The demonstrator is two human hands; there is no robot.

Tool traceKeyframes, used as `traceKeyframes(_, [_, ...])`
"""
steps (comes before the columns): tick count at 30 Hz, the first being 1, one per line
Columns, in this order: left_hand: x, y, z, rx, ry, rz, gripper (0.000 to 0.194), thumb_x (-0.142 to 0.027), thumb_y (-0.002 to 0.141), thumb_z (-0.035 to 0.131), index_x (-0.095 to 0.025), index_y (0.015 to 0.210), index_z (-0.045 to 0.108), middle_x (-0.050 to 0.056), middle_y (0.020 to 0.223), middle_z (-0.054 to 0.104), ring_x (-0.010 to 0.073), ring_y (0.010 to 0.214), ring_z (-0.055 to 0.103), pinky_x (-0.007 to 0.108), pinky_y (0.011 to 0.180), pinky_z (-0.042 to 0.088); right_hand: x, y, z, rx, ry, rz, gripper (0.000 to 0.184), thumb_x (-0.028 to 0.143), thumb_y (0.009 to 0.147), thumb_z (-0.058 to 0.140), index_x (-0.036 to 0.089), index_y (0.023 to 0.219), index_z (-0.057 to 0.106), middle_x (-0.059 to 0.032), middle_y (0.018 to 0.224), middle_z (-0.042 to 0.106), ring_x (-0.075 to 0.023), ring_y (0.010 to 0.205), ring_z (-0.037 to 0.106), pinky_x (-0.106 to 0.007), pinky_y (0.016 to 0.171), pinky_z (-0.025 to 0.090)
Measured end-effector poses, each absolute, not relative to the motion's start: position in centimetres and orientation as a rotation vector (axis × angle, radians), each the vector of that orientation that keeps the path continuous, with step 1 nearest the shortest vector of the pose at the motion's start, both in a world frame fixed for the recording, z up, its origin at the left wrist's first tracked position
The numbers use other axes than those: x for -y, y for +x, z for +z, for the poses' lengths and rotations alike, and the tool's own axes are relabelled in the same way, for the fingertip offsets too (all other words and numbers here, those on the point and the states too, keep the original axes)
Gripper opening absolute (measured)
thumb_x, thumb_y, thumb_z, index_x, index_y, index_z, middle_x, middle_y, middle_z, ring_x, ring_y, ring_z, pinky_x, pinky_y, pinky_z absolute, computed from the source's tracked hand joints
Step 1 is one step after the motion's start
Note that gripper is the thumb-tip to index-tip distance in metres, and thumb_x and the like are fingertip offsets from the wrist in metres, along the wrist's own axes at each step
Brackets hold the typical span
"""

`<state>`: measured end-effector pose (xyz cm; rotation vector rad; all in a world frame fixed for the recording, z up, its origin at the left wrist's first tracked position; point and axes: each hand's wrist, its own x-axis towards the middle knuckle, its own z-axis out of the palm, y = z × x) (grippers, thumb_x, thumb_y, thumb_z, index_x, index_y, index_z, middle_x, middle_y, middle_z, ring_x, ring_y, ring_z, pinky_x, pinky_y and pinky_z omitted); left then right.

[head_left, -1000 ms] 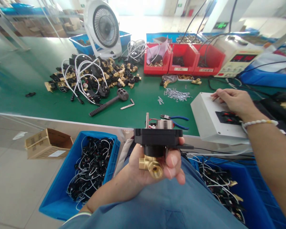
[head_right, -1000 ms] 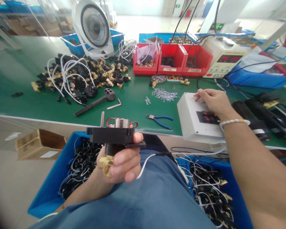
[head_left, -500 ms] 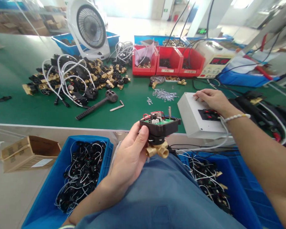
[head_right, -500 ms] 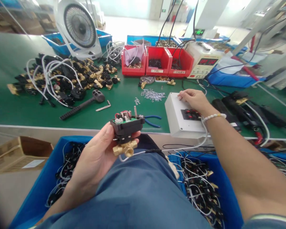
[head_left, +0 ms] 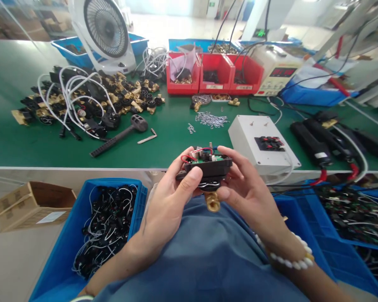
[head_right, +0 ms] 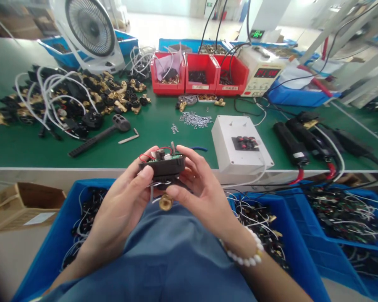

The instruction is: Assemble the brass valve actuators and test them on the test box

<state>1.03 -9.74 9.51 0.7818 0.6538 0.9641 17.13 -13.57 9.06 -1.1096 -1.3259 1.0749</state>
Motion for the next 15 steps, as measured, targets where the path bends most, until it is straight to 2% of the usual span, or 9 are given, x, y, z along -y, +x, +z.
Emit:
traceKeyframes(3, [10.0, 1.0, 9.4, -0.69, 0.862, 0.974, 0.049, -0.04, 0.095, 0.069, -0.031, 0.142, 0.059, 0.003, 0.146, 0.061, 0.0283, 0.133, 0.059, 0.036, 0.106, 0.054, 13.6, 16.6, 8.5, 1.247, -1.148, 1.047, 0.058, 0.057, 0.087, 0.074, 0.044, 0.138, 0.051, -0.0026, 0.136, 0.063, -0.0278, 0.122, 0.065, -0.046, 0.101, 0.059])
traceKeyframes(8, [10.4, 1.4, 9.7, -0.692, 0.861, 1.054, 0.046, -0.036, 0.093, 0.072, -0.037, 0.138, 0.063, -0.003, 0.145, 0.063, 0.0233, 0.137, 0.057, 0.034, 0.118, 0.042, 13.8, 16.4, 8.3, 1.231, -1.085, 1.009, 0.053, 0.058, 0.088, 0.072, 0.045, 0.135, 0.049, -0.0016, 0.136, 0.064, -0.0276, 0.12, 0.066, -0.043, 0.095, 0.062])
traceKeyframes(15, [10.6, 1.6, 9.7, -0.669, 0.85, 1.081, 0.042, -0.033, 0.093, 0.072, -0.037, 0.134, 0.066, -0.004, 0.14, 0.066, 0.0223, 0.134, 0.059, 0.032, 0.117, 0.043, 14.0, 15.6, 8.1, 1.143, -1.101, 1.018, 0.052, 0.059, 0.087, 0.073, 0.042, 0.131, 0.051, -0.002, 0.133, 0.065, -0.0277, 0.119, 0.067, -0.044, 0.097, 0.061])
